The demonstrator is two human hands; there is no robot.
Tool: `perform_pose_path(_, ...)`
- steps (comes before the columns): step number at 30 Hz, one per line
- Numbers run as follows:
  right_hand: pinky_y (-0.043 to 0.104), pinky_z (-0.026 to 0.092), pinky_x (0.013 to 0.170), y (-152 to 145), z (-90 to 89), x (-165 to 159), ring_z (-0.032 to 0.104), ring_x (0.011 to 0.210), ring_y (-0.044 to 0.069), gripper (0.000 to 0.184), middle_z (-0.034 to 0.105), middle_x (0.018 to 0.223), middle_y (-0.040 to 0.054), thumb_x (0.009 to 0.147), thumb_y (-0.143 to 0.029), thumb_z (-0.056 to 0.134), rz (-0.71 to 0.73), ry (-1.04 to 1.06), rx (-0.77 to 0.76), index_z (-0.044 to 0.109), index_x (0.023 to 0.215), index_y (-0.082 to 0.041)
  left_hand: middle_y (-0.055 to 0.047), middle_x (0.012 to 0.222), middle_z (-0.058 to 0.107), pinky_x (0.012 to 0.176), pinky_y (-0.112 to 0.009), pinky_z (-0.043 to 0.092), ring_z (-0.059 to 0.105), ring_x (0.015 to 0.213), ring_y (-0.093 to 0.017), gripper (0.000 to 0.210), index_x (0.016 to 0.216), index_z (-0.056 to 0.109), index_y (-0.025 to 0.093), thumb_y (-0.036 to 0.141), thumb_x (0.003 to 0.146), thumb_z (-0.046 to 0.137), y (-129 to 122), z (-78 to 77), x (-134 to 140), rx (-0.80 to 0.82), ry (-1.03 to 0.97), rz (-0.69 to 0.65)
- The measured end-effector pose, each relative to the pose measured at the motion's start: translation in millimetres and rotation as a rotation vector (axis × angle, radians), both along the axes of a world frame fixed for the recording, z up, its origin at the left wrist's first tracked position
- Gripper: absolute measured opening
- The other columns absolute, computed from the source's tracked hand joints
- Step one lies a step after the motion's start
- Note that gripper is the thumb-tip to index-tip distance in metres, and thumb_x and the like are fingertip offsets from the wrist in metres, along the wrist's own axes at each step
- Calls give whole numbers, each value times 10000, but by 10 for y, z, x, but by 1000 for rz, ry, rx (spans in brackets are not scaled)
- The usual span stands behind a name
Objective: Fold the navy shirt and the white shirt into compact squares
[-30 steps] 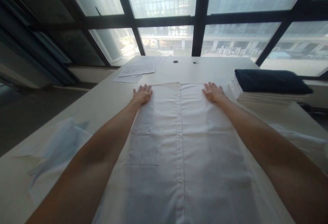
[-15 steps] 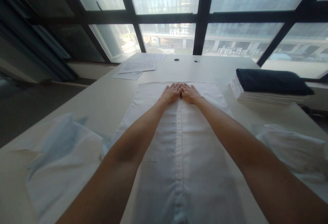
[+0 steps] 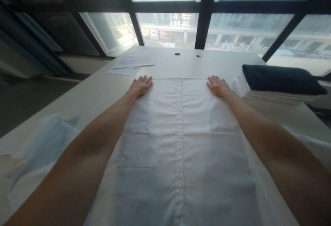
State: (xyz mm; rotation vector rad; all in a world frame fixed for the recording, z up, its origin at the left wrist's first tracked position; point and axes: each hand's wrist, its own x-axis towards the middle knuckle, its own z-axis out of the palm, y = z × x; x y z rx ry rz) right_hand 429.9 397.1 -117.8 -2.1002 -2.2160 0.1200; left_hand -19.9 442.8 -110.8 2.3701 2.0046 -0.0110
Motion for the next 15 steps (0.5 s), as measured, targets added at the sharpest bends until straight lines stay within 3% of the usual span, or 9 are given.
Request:
perform_pose_path(10, 522, 153, 1236, -22, -4, -14, 201, 1539, 264, 631, 253, 1669, 130, 1042, -437, 231, -29, 11, 33, 325, 1588, -135, -30, 1703, 152, 1236, -608, 107, 125, 1562, -284, 620, 1622, 222, 316, 558, 1055, 162, 9, -2, -75, -2, -39, 39)
perform_pose_path(15, 454, 229, 1212, -92, 2, -43, 348, 1470, 263, 553, 443, 1560, 189, 1030, -324, 290, -37, 13, 290, 472, 1483, -63, -69, 1699, 167, 1225, -638, 61, 125, 1559, -300, 600, 1618, 242, 238, 483, 1077, 161, -101, 95, 41, 43, -55, 40)
